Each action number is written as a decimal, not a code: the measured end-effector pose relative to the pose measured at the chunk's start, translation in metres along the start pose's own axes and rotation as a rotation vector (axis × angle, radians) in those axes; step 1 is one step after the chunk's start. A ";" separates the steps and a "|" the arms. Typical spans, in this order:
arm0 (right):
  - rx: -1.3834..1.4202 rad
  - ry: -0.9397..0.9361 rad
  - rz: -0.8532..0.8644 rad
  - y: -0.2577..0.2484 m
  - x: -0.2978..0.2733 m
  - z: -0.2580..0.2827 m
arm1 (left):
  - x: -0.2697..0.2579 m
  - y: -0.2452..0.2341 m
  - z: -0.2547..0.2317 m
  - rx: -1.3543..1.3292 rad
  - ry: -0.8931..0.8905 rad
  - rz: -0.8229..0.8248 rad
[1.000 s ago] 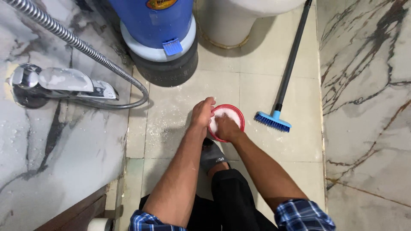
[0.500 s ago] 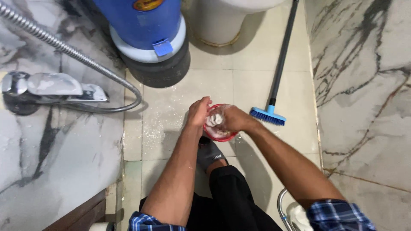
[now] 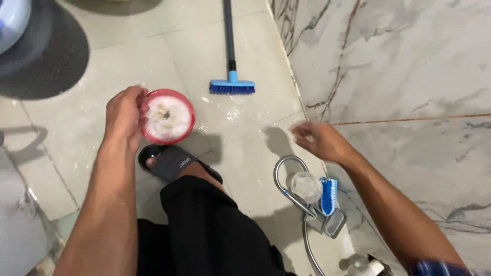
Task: Cleaning a bathroom faucet and handheld showerhead with soap and a cloth.
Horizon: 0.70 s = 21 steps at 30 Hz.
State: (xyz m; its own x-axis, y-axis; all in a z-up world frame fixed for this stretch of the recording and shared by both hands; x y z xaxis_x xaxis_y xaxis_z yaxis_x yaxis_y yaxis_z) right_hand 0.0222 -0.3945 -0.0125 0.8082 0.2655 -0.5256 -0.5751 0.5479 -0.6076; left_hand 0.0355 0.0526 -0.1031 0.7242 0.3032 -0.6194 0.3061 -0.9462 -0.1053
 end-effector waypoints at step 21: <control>-0.295 -0.614 -0.178 0.080 -0.023 0.063 | 0.001 0.099 0.037 0.385 0.376 0.440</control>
State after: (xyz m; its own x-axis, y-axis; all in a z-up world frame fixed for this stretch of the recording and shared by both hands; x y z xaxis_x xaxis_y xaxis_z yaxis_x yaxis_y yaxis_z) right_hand -0.0342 -0.3061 -0.0117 0.7686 0.6392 -0.0250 -0.3678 0.4096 -0.8349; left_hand 0.0437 -0.0445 -0.1429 0.9170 -0.1651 -0.3632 -0.2560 -0.9418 -0.2180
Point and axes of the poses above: each hand's wrist, its own x-axis towards the middle knuckle, its own y-axis out of the palm, z = x × y, the point moved 2 cm from there along x, towards the middle knuckle, and after that the axes turned 13 degrees about x, right-handed, at the moved point
